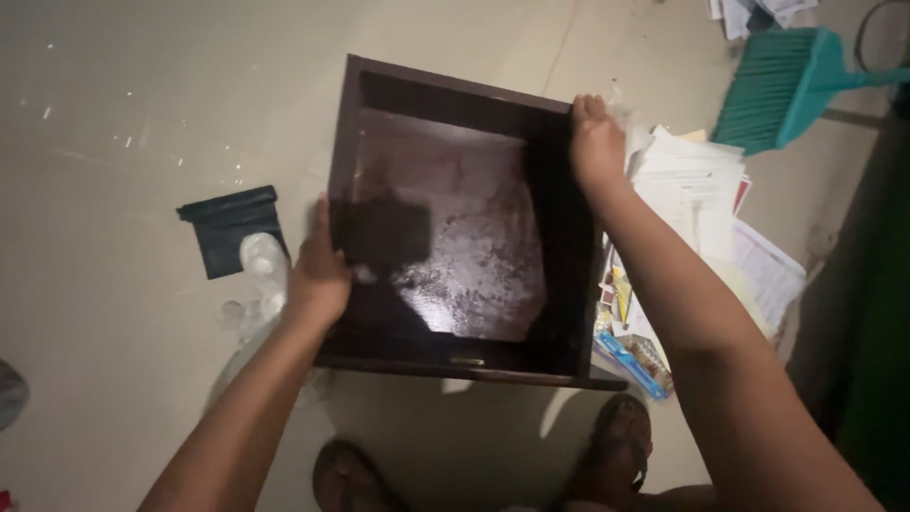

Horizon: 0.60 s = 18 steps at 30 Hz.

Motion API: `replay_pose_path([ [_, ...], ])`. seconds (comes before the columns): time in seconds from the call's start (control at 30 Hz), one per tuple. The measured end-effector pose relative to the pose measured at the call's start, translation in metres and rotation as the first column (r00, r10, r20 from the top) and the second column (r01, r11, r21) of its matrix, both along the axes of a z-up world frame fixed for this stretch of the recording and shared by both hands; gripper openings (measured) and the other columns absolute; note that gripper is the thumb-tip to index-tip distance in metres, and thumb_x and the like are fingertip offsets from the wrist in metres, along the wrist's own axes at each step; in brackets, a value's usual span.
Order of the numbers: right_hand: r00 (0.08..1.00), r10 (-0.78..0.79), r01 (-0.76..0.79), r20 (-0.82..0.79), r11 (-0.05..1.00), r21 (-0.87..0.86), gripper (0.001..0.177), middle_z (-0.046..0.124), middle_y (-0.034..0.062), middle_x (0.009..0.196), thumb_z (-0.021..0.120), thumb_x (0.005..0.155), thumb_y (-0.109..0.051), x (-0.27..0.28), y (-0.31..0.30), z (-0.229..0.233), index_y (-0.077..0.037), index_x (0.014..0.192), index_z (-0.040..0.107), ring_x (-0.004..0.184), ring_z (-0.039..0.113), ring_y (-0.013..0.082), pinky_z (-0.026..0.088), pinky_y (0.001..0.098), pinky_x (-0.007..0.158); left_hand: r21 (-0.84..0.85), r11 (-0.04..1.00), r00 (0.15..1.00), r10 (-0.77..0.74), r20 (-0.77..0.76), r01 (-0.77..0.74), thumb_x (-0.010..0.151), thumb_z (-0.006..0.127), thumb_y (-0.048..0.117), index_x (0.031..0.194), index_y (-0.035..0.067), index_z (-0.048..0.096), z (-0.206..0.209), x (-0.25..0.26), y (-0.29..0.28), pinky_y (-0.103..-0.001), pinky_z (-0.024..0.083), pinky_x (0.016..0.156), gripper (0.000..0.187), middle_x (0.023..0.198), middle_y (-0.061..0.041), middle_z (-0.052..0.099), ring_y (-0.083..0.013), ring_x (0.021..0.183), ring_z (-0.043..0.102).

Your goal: Cleaning the inside of a wooden drawer using wet wipes.

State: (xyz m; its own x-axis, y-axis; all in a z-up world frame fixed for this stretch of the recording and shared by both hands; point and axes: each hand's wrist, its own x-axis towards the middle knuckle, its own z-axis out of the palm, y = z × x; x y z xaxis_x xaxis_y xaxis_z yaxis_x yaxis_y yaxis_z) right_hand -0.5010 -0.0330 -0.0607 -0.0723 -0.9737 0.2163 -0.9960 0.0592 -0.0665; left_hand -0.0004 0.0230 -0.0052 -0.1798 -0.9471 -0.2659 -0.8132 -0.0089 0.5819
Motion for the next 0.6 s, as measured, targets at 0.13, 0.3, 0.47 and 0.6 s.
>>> replay_pose_path([
  [0.13, 0.930, -0.012, 0.026, 0.368, 0.999, -0.032, 0.048, 0.064, 0.0165, 0.141, 0.059, 0.100, 0.004, 0.000, 0.002, 0.043, -0.009, 0.146, 0.059, 0.128, 0.066, 0.0361, 0.055, 0.0408, 0.105, -0.084, 0.994, 0.997, -0.072, -0.017, 0.070, 0.093, 0.060, 0.008, 0.165, 0.022, 0.002, 0.009, -0.004, -0.006, -0.054, 0.055, 0.082, 0.093, 0.131, -0.034, 0.057, -0.0498, 0.105, 0.064],
  [0.3, 0.400, -0.079, 0.222, 0.913, 0.975, -0.013, 0.063, 0.061, 0.0139, 0.134, 0.067, 0.083, 0.012, -0.047, 0.018, 0.037, -0.002, 0.143, 0.051, 0.118, 0.066, 0.0298, 0.059, 0.0342, 0.095, 0.047, 0.998, 0.997, -0.053, 0.062, 0.050, 0.098, 0.059, 0.014, 0.165, 0.026, -0.002, 0.013, -0.007, -0.007, -0.056, 0.054, 0.081, 0.092, 0.121, -0.029, 0.062, -0.0480, 0.095, 0.066],
  [0.47, 0.609, -0.210, 0.218, 0.765, 0.971, 0.093, 0.043, 0.072, 0.0204, 0.122, 0.081, 0.084, 0.005, -0.040, 0.028, 0.062, 0.007, 0.125, 0.068, 0.107, 0.073, 0.0241, 0.062, 0.0343, 0.094, 0.171, 0.985, 0.991, -0.056, 0.123, 0.034, 0.100, 0.057, 0.017, 0.165, 0.025, -0.007, 0.015, -0.008, -0.008, -0.055, 0.055, 0.084, 0.092, 0.115, -0.028, 0.065, -0.0464, 0.096, 0.067],
  [0.6, 0.703, -0.169, 0.117, 0.691, 0.986, 0.122, 0.043, 0.069, 0.0194, 0.123, 0.082, 0.085, -0.001, -0.038, 0.014, 0.070, 0.001, 0.126, 0.070, 0.104, 0.072, 0.0248, 0.064, 0.0352, 0.085, 0.121, 0.992, 0.991, -0.044, 0.123, 0.029, 0.099, 0.057, 0.015, 0.165, 0.026, -0.005, 0.016, -0.007, -0.006, -0.055, 0.054, 0.084, 0.092, 0.117, -0.029, 0.064, -0.0473, 0.098, 0.067],
])
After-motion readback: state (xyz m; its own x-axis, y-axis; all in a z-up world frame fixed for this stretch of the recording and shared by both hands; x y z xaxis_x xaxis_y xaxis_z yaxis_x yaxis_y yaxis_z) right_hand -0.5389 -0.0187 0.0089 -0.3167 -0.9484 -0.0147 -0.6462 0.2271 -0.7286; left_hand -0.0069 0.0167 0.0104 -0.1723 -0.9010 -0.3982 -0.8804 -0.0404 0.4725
